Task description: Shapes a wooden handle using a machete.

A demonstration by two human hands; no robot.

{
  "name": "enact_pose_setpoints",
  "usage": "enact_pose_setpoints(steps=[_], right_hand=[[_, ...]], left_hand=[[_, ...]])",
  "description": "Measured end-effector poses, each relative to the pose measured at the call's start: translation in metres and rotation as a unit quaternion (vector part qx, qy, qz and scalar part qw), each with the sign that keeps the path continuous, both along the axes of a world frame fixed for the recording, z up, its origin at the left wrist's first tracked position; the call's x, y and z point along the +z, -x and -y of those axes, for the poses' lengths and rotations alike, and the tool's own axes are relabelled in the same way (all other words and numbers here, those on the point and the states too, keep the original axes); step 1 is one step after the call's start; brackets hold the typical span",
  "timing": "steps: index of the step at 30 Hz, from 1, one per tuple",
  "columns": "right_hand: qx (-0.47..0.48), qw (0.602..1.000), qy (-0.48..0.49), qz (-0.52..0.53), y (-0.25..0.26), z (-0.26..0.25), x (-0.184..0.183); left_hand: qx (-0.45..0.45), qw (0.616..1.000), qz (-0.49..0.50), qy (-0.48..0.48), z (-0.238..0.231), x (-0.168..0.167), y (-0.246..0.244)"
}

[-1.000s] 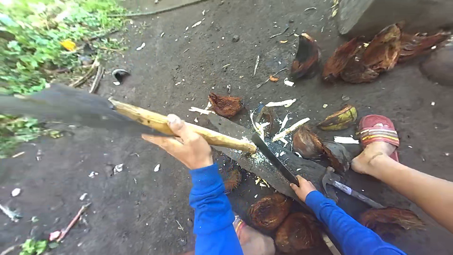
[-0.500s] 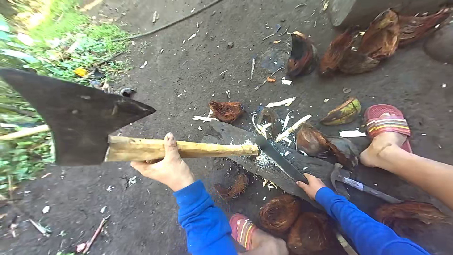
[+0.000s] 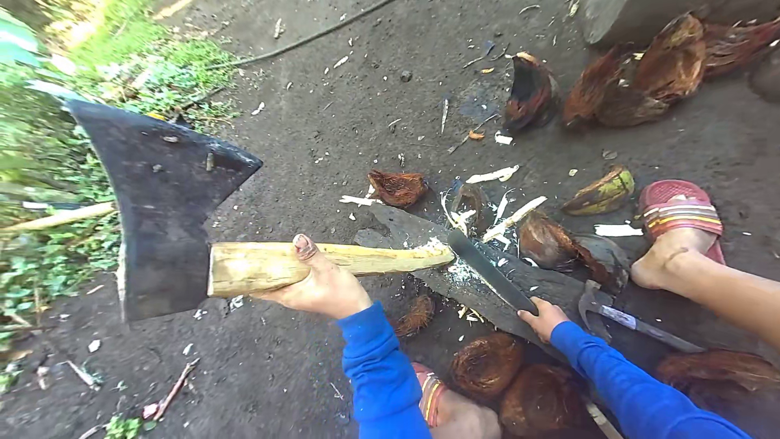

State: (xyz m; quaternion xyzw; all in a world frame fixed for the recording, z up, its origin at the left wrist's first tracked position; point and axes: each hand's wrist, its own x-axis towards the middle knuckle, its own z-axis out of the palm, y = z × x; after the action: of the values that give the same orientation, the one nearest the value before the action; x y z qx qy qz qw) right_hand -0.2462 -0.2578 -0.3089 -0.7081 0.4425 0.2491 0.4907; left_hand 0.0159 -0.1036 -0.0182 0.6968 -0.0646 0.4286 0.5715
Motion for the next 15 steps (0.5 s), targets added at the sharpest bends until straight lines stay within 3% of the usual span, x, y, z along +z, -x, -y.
enact_pose_setpoints(steps=[7,11,15], right_hand=[[-0.003,1.000,0.005,0.005,0.000,0.000,-0.004],[-0.003,1.000,0.003,0.004,0.000,0.000,-0.002],[-0.003,1.000,0.002,0.002,0.001,0.000,-0.005]], left_hand=[[-0.177,0.983,-0.017,0.040,-0.011,-0.002,-0.008],[-0.230,0.970,-0.039,0.063,-0.010,0.002,0.000],[-0.326,0.938,-0.069,0.092,-0.021,0.017,0.003]])
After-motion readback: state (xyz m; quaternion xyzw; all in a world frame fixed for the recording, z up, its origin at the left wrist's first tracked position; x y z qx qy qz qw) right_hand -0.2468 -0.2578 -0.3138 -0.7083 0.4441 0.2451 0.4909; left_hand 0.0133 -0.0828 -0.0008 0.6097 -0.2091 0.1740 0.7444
